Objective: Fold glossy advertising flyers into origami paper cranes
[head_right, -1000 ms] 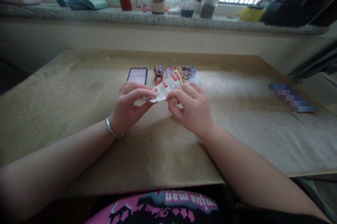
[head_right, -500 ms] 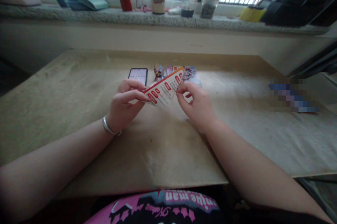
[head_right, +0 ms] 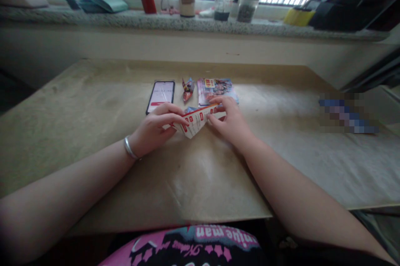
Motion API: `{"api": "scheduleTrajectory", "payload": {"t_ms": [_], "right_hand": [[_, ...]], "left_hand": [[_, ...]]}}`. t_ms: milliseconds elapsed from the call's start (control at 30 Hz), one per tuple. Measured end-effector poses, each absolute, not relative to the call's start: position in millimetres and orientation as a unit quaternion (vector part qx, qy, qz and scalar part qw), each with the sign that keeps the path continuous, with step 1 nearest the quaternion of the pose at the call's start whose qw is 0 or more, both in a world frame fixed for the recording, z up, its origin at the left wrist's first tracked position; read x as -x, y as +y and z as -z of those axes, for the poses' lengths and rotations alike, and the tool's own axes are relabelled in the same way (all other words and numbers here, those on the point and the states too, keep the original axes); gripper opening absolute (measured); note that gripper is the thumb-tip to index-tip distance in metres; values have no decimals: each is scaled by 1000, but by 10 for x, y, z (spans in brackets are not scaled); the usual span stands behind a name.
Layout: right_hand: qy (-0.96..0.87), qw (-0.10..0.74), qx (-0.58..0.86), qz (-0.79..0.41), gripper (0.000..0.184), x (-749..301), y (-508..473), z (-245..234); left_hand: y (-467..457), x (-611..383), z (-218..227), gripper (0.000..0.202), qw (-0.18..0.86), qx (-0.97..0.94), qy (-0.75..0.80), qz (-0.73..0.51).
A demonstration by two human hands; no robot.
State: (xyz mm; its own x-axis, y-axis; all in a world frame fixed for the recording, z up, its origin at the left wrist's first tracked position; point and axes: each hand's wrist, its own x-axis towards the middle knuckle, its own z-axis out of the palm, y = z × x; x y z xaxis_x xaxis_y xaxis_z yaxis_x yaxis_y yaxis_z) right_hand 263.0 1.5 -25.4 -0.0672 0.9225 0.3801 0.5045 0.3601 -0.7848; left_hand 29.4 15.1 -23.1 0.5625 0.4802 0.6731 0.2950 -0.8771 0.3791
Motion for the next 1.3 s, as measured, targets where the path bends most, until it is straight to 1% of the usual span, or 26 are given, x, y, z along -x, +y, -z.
{"api": "scheduleTrajectory", "payload": {"t_ms": [67, 167, 200, 300, 467, 567, 733, 867, 1000, 1100, 1200, 1300], "right_hand": [[-704, 440, 515, -217, 19, -2646, 19, 236], [-719, 428, 510, -200, 8, -2670, 20, 200], [-720, 428, 508, -200, 7, -2680, 21, 190], [-731, 422, 499, -195, 4, -2720, 32, 174], [-776, 386, 479, -138, 4, -2838, 80, 164], [-815, 345, 456, -91, 5, -2928, 123, 164], [-869, 262, 416, -60, 7, -3040, 167, 178], [-883, 227, 409, -50, 10, -3059, 172, 206], [-894, 197, 396, -76, 12, -3058, 188, 242], [-898, 181, 391, -88, 16, -3044, 178, 234], [-896, 171, 403, -75, 17, -3003, 132, 198], [-892, 180, 411, -59, 16, -2951, 79, 172]], "left_hand": [[164, -285, 247, 32, 124, -876, 231, -404], [176, -286, 271, 40, 152, -869, 246, -402], [176, -288, 272, 41, 160, -866, 252, -402], [159, -287, 234, 32, 175, -863, 269, -391], [115, -255, 115, 32, 198, -858, 308, -360], [100, -256, 84, 30, 150, -862, 349, -335], [59, -283, 114, 20, 1, -895, 351, -276], [-7, -299, 130, 19, -92, -914, 318, -233], [-74, -331, 107, 18, -166, -919, 295, -200], [-93, -352, 90, 20, -189, -923, 281, -181], [-79, -365, 98, 22, -182, -931, 266, -171], [-46, -373, 130, 21, -169, -939, 246, -172]]}}
